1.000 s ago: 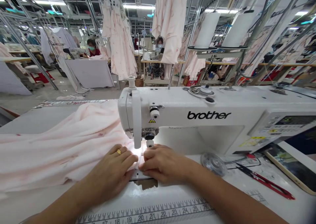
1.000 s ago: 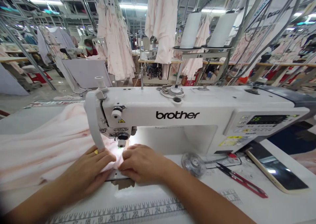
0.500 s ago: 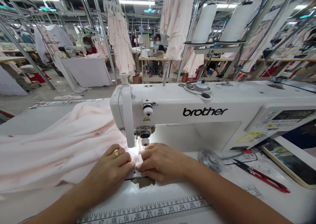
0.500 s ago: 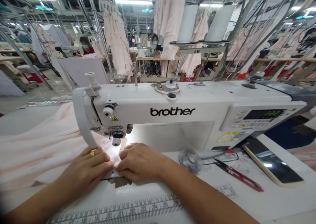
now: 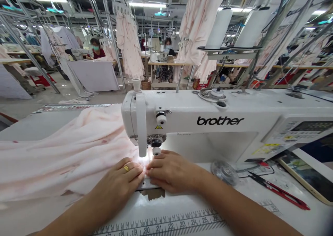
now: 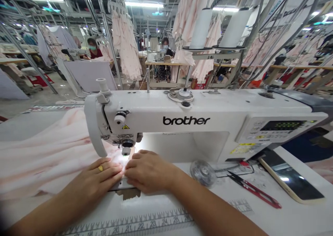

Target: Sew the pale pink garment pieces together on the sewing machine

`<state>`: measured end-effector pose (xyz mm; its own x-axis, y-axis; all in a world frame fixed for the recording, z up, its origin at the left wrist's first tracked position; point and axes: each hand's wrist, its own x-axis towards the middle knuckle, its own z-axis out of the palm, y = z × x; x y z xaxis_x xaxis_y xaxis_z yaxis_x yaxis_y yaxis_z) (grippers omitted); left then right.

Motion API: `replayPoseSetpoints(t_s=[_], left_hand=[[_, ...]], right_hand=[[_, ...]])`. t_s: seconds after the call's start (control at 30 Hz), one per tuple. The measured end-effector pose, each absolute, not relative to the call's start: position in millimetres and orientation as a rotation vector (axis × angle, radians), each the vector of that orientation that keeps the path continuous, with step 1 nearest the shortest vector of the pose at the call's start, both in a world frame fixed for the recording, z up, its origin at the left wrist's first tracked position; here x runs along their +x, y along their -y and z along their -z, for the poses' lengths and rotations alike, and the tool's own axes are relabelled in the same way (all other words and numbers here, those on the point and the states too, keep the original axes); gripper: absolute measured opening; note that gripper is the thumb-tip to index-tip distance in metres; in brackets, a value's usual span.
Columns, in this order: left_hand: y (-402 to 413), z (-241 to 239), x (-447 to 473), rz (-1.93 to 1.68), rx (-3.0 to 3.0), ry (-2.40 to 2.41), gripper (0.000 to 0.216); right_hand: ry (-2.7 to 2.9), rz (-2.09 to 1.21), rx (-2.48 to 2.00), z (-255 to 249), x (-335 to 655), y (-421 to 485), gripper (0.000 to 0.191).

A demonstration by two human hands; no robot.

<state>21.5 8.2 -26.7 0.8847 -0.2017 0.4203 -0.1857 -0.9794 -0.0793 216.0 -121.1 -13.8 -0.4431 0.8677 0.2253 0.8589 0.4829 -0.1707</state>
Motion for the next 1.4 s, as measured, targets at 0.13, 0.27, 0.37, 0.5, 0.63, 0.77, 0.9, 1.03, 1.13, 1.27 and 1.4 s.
replayPoseSetpoints(t_s=[0.13, 0.27, 0.37, 0.5, 0.63, 0.77, 0.9, 1.03, 1.13, 1.27, 1.4], left_hand=[[-10.7, 27.5, 18.4, 0.779, -3.037, -0.325, 0.033], [-15.8, 34.2, 15.9, 0.783, -3.029, -0.308, 0.038], [-21.5, 39.8, 17.4, 0.8, -3.022, -0.277, 0.039], [-30.5, 38.1, 23.3, 0.66, -3.006, -0.252, 0.039], [-38.3, 36.6, 28.2, 0.604, -3.046, -0.182, 0.041], [-41.8, 42.2, 30.7, 0.515, -3.072, -0.088, 0.048], [-39.9, 43.1, 34.2, 0.431, -3.083, -0.013, 0.057], [-36.1, 39.6, 37.1, 0.382, -3.057, 0.033, 0.063], [-35.3, 40.1, 37.9, 0.362, -3.071, 0.078, 0.064], [-34.9, 38.9, 38.5, 0.267, -3.114, 0.128, 0.064], [-31.8, 31.9, 39.2, 0.148, -3.186, 0.216, 0.065]], right_hand=[[2.513, 0.015, -1.491, 12.6, 213.7, 121.9, 0.011], [2.534, 0.084, -1.535, 13.7, 211.5, 121.3, 0.018], [2.516, 0.121, -1.595, 14.9, 209.3, 119.6, 0.019], [2.392, 0.113, -1.735, 14.3, 204.8, 117.5, 0.015], [2.272, 0.099, -1.895, 15.7, 203.2, 115.7, 0.021], [2.221, 0.119, -1.975, 19.6, 206.5, 114.0, 0.031], [2.219, 0.12, -1.99, 19.7, 209.3, 113.2, 0.039], [2.217, 0.135, -1.975, 19.0, 210.2, 112.8, 0.041], [2.224, 0.15, -1.962, 21.4, 212.0, 112.3, 0.039], [2.208, 0.2, -1.976, 25.1, 215.3, 111.0, 0.034], [2.117, 0.261, -2.037, 18.8, 217.4, 110.8, 0.031]])
